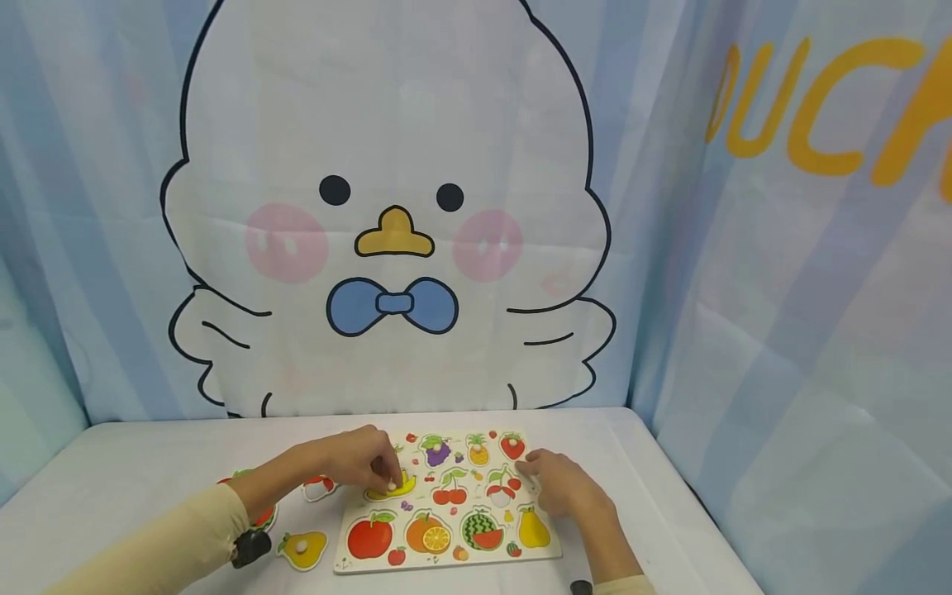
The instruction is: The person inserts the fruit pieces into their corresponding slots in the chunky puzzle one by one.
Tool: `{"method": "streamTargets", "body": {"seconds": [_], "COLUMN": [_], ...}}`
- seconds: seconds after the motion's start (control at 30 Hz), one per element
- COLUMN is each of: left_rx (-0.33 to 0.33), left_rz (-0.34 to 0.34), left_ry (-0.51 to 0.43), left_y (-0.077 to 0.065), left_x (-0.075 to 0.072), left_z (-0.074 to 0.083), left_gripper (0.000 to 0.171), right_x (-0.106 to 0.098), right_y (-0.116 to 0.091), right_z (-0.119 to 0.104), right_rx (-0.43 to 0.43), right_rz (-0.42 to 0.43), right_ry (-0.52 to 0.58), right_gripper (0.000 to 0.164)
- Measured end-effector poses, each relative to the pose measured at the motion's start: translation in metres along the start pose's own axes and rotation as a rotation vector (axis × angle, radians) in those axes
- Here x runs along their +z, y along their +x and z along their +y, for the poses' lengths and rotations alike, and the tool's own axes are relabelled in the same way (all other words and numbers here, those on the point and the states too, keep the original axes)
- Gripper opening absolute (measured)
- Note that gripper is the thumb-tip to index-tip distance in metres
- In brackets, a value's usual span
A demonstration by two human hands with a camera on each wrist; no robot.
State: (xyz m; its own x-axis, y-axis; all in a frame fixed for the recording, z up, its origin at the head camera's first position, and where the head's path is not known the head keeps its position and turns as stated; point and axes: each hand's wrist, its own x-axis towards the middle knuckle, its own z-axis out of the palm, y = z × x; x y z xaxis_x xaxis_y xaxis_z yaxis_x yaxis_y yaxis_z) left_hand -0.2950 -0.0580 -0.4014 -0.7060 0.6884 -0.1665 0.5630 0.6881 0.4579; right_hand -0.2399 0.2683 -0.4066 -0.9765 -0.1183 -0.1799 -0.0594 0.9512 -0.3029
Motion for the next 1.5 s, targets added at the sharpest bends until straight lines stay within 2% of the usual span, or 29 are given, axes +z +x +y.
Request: {"method": "streamTargets", "body": {"seconds": [0.17,0.5,0.7,0.9,1.03,1.4,1.5], "left_rx": [-0.007,0.064,0.077,0.064,0.044,-0.089,-0.142], "left_rz": [-0.010,-0.013,0.019,0.079,0.110,0.209,0.223], "left_ry": [-0.022,-0.031,-0.055,-0.025,-0.016,-0.034,-0.036], "left_y": [-0.001,-0.005,-0.009,-0.014,-0.016,-0.021,-0.021], "left_x": [0.001,-0.003,-0.014,-0.026,-0.031,-0.032,-0.030], "left_z": [-0.001,-0.008,-0.022,-0.040,-0.052,-0.081,-0.086], "left_gripper": [0.014,0.017,0.014,0.013,0.013,0.016,0.017], "right_x": [0.001,0.002,0.002,-0.001,0.000,0.001,0.002], "right_y": [0.000,-0.001,0.000,-0.002,-0.002,0.000,0.000], "right_z": [0.001,0.003,0.002,0.001,0.000,-0.001,-0.001], "right_rx": [-0.002,-0.005,-0.003,-0.002,0.004,0.011,0.016], "right_rz": [0.000,0.002,0.008,0.017,0.021,0.011,0.009], "right_ry": [0.002,-0.008,-0.005,-0.008,-0.006,-0.011,-0.009], "right_gripper": [0.059,0.057,0.058,0.059,0.058,0.058,0.058]}}
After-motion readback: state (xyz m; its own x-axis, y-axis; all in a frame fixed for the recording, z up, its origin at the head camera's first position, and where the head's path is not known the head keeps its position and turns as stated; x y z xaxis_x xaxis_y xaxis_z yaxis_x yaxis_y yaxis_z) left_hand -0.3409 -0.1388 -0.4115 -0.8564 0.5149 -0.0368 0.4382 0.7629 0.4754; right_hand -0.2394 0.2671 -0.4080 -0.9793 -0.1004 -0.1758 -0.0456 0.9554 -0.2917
